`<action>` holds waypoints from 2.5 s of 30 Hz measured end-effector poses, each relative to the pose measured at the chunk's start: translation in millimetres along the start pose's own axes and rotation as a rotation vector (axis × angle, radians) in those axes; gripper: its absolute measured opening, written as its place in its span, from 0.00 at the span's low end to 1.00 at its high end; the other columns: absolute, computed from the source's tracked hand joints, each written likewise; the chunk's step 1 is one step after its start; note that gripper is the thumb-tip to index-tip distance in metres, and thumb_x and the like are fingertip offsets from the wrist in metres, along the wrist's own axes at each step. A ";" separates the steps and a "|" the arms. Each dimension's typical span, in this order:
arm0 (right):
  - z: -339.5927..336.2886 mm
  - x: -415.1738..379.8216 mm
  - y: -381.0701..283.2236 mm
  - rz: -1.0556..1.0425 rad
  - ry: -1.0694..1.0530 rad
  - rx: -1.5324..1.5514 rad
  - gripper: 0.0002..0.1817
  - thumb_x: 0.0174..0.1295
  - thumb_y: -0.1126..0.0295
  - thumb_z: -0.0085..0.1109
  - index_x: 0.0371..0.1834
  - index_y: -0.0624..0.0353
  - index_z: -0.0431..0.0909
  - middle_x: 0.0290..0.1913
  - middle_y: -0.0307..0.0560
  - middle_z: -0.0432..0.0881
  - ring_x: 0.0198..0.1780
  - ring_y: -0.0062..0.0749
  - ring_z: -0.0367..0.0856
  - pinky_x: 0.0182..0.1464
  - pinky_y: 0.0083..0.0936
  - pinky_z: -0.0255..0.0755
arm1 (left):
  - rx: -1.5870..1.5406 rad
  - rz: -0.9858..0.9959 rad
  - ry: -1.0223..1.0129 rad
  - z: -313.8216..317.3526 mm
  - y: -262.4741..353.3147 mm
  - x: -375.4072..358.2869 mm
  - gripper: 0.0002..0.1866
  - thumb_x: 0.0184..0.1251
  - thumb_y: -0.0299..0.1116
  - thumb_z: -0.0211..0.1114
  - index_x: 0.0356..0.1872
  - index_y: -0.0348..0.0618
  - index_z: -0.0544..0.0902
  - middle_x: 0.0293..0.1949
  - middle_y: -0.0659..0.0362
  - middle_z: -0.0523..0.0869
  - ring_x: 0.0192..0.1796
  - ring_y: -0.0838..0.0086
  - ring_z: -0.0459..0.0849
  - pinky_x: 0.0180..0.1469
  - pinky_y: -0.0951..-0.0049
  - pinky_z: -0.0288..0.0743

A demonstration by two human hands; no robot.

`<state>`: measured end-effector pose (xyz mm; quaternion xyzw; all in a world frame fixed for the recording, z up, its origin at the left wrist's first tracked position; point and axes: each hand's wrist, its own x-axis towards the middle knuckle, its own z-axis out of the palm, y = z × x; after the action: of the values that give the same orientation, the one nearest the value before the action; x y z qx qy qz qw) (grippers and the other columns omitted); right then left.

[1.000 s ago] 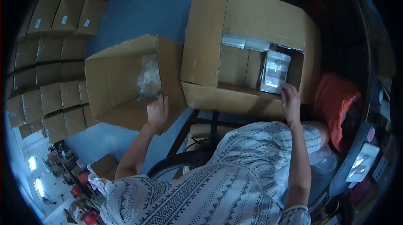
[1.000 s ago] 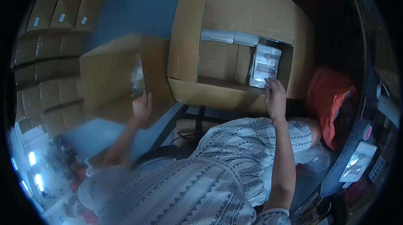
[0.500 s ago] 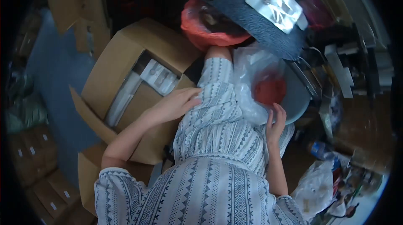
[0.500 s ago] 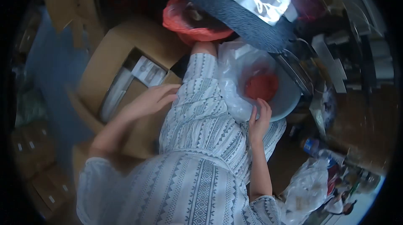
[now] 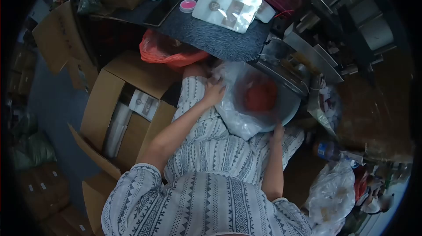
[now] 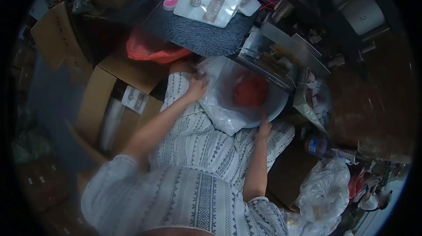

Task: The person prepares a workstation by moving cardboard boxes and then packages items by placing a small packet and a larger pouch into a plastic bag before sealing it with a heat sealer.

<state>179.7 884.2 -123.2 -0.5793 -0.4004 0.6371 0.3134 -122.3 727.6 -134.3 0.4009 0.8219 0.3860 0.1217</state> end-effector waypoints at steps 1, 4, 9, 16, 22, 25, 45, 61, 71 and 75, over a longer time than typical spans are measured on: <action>-2.1 1.3 -6.0 0.049 -0.064 0.199 0.22 0.57 0.70 0.60 0.55 0.67 0.72 0.51 0.48 0.77 0.51 0.40 0.75 0.57 0.32 0.68 | 0.121 0.049 0.138 9.3 10.4 -4.3 0.24 0.63 0.40 0.59 0.59 0.41 0.75 0.59 0.38 0.67 0.61 0.42 0.65 0.59 0.48 0.64; -20.6 -0.7 -9.5 0.211 -0.172 0.320 0.21 0.55 0.76 0.57 0.55 0.61 0.72 0.51 0.45 0.76 0.53 0.38 0.74 0.58 0.35 0.68 | 0.043 -0.025 0.096 17.5 31.6 -0.3 0.26 0.62 0.43 0.61 0.62 0.48 0.74 0.62 0.41 0.61 0.64 0.44 0.59 0.60 0.45 0.61; -26.0 -2.1 36.3 0.502 -0.159 0.401 0.25 0.51 0.83 0.54 0.56 0.61 0.70 0.55 0.46 0.72 0.56 0.39 0.72 0.60 0.38 0.69 | 0.029 0.040 0.187 5.7 49.8 25.5 0.25 0.63 0.44 0.61 0.61 0.51 0.74 0.55 0.44 0.69 0.58 0.48 0.68 0.58 0.51 0.66; -19.7 -16.3 45.2 0.598 -0.119 0.372 0.26 0.54 0.82 0.52 0.60 0.61 0.66 0.56 0.47 0.71 0.58 0.40 0.71 0.60 0.40 0.70 | -0.011 -0.188 0.263 -11.2 -83.5 49.9 0.17 0.63 0.41 0.60 0.39 0.33 0.80 0.37 0.41 0.82 0.39 0.45 0.80 0.45 0.57 0.75; -31.8 -33.1 15.9 0.839 -0.384 0.217 0.19 0.64 0.66 0.55 0.56 0.62 0.71 0.48 0.48 0.78 0.48 0.37 0.78 0.52 0.33 0.73 | -0.027 -0.362 0.031 -44.3 -13.3 24.6 0.15 0.63 0.37 0.60 0.34 0.31 0.80 0.37 0.39 0.83 0.40 0.46 0.82 0.43 0.57 0.75; -24.1 -62.9 -49.3 0.695 -0.696 -0.432 0.18 0.65 0.60 0.57 0.47 0.65 0.78 0.37 0.47 0.84 0.39 0.35 0.82 0.47 0.28 0.74 | -0.076 -0.415 0.192 -60.2 13.0 -2.2 0.16 0.63 0.39 0.63 0.34 0.33 0.79 0.32 0.45 0.84 0.33 0.55 0.83 0.39 0.64 0.75; 194.8 -63.6 -42.2 -0.732 -0.715 -0.504 0.10 0.59 0.67 0.63 0.35 0.63 0.80 0.32 0.50 0.83 0.34 0.37 0.83 0.39 0.27 0.73 | -1.078 -0.673 0.140 -86.9 39.7 -14.0 0.13 0.71 0.43 0.58 0.36 0.44 0.76 0.27 0.68 0.76 0.28 0.85 0.72 0.32 0.83 0.67; 171.1 -67.9 -49.9 -0.550 -0.545 -0.382 0.08 0.65 0.68 0.56 0.37 0.63 0.77 0.31 0.49 0.82 0.33 0.31 0.81 0.40 0.26 0.72 | -0.790 -0.424 -0.049 -81.6 91.5 -36.4 0.14 0.73 0.39 0.55 0.41 0.37 0.79 0.37 0.63 0.82 0.42 0.81 0.77 0.51 0.78 0.68; 173.1 -83.4 -54.7 -0.640 -0.516 -0.224 0.07 0.63 0.71 0.59 0.38 0.62 0.76 0.33 0.41 0.79 0.36 0.25 0.75 0.43 0.19 0.68 | -0.625 -0.388 -0.126 -82.5 89.3 -33.9 0.14 0.72 0.39 0.58 0.45 0.37 0.80 0.33 0.65 0.82 0.38 0.83 0.77 0.47 0.80 0.70; 177.2 -92.5 -66.0 -0.942 -0.561 -0.389 0.07 0.59 0.69 0.63 0.35 0.61 0.77 0.33 0.47 0.81 0.39 0.39 0.79 0.42 0.33 0.70 | -0.803 -0.537 -0.105 -78.7 95.7 -35.0 0.12 0.71 0.40 0.59 0.38 0.40 0.79 0.29 0.66 0.81 0.34 0.85 0.76 0.40 0.82 0.70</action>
<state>12.4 810.1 -19.0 -0.1947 -0.7923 0.4730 0.3325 -85.6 695.4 -15.2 0.1149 0.6752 0.6068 0.4034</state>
